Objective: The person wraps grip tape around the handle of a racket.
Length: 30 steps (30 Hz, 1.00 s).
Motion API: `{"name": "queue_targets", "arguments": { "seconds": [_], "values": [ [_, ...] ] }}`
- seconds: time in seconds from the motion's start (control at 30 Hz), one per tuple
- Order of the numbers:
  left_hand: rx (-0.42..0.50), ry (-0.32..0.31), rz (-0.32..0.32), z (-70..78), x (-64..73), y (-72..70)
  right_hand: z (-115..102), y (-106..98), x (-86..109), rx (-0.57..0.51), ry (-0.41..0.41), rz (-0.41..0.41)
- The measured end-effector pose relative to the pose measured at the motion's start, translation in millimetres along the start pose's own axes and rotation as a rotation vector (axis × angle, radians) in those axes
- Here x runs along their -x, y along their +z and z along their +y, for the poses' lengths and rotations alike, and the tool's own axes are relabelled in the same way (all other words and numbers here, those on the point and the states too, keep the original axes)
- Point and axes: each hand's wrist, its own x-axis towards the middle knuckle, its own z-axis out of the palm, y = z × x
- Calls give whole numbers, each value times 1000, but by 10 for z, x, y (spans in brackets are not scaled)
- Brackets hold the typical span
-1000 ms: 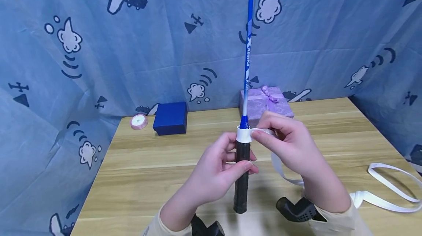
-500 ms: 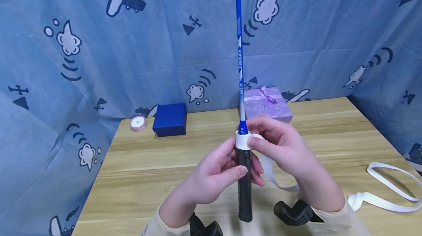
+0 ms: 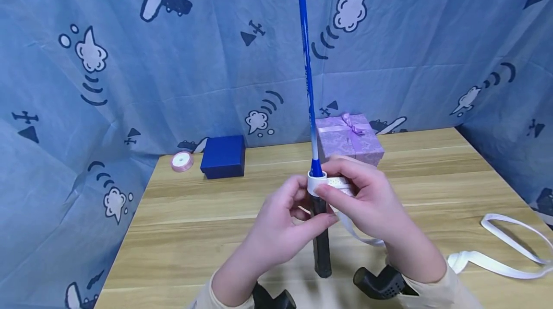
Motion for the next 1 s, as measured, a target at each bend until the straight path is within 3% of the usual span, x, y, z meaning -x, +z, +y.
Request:
{"name": "queue_targets", "arguments": {
  "seconds": [0.13, 0.3, 0.47, 0.73, 0.87, 1.0],
  "values": [
    [-148, 12, 125, 32, 2, 36, -12, 15, -2, 106, -3, 60],
    [-194, 64, 137, 36, 3, 37, 2, 11, 0, 144, -41, 95],
    [-148, 62, 104, 43, 12, 25, -14, -30, -1, 168, -25, 81],
    [14, 24, 29, 69, 42, -1, -66, -67, -25, 177, 49, 39],
    [94, 28, -18, 54, 40, -15, -72, -72, -27, 200, -3, 18],
    [164, 32, -75, 39, 29, -29, -43, -74, -36, 155, -75, -25]
  ]
}}
